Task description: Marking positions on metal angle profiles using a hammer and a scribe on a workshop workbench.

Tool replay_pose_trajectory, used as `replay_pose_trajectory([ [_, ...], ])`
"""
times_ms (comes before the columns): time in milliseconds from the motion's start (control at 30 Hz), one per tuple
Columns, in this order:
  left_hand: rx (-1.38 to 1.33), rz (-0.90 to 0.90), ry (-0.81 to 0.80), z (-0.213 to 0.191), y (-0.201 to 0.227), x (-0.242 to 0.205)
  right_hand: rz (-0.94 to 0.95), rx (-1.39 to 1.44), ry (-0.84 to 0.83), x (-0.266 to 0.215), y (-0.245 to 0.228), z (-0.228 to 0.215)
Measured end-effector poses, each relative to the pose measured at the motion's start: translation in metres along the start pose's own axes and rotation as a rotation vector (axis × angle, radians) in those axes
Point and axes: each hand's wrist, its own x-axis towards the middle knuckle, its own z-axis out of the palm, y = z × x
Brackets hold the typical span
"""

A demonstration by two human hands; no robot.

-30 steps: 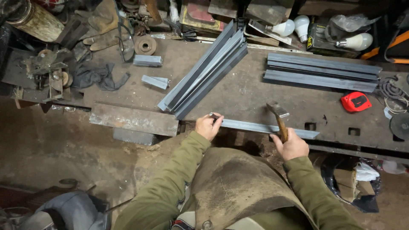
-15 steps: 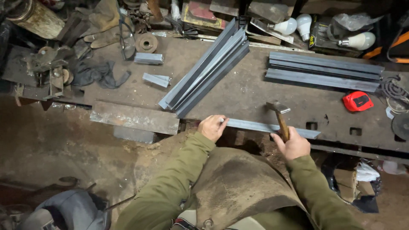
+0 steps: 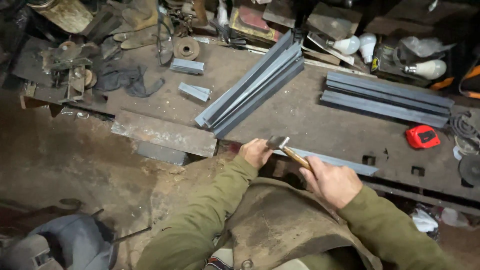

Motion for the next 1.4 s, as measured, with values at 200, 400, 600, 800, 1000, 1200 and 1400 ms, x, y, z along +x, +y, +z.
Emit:
replay_pose_trajectory([
  [200,0.115,0.142,0.033,-0.007,0.006,0.004,-0.525,0.345,0.611,-0.021,-0.058,-0.109],
  [400,0.109,0.261,0.157,0.004,0.001,0.003,0.137,0.016,0.265,-0.008,0.035,0.060],
  [600,0.091,0.257,0.084,0.004,-0.002,0.004,0.088,0.143,0.598,-0.020,0.068,0.116],
  [800,0.136,0.123,0.013,0.004,0.002,0.001,0.297,0.103,0.501,-0.017,0.114,0.183],
  [1000,-0.176,0.092,0.273,-0.071,0.052,0.023,0.286,0.192,0.534,-0.013,0.119,0.170],
  [1200,-0.040,-0.082,0.081,-0.085,0.042,0.022,0.240,0.219,0.571,-0.017,0.113,0.158],
  [1400,0.362,0.268,-0.358,-0.036,0.067,0.050,0.107,0.059,0.642,-0.019,0.085,0.117],
])
